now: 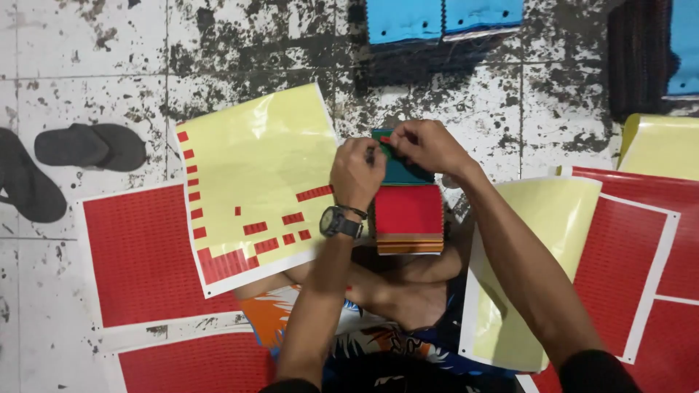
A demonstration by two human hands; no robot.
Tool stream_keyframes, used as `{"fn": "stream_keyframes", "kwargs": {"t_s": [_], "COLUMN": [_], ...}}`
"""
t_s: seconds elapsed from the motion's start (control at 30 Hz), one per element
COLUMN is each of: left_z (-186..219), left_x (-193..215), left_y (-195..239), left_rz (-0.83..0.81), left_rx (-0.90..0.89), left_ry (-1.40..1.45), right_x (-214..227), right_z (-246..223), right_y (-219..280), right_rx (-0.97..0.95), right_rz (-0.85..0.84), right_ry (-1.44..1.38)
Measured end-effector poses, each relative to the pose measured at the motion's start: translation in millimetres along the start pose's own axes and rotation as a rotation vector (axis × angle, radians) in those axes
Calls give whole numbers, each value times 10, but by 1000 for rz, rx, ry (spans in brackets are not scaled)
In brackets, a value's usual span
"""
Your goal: The person sits on the floor and peels small red stickers from a yellow backing sheet. They then place the stickers onto a stack of colorful notebooks, pressing them down to adhere.
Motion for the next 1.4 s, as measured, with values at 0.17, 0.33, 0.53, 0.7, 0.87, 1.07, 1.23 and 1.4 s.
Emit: {"fn": "stream_keyframes", "kwargs": {"t_s": [0.17,0.33,0.53,0.7,0.87,1.07,1.23,1.4], "left_z": [36,27,109,151,163,125,174,169], "left_x": [11,-30,17,41,44,98,216,284], "left_y": [31,60,52,44,18,13,-43,-219], "left_rz": [-16,-20,51,9,13,135,193,29], "left_rx": [-40,-67,-144,-171,-161,-109,-107,-157], "left_ry": [14,-33,-147,-296,-245,-64,-32,301], "right_x": [-92,-99,-143,-154,21,-33,-74,-5], "right_z": [91,163,-68,-128,-71,63,78,-26], "right_y": [-219,-283,-248,-179,-76,129,184,229], "right_rx": [-15,-67,-159,-334,121,561,698,644], "right_rz": [43,92,93,194,415,762,873,645], "right_ry": [159,329,423,647,675,726,732,687]}}
Point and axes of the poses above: each hand's wrist, its own y-axis away from the middle knuckle, its own x-axis out of the back of the hand, z = x × y, the point moved 4 cm from there along -y, towards the middle knuckle, and after that the axes turned 14 degrees about -x, right-handed, at the moved point
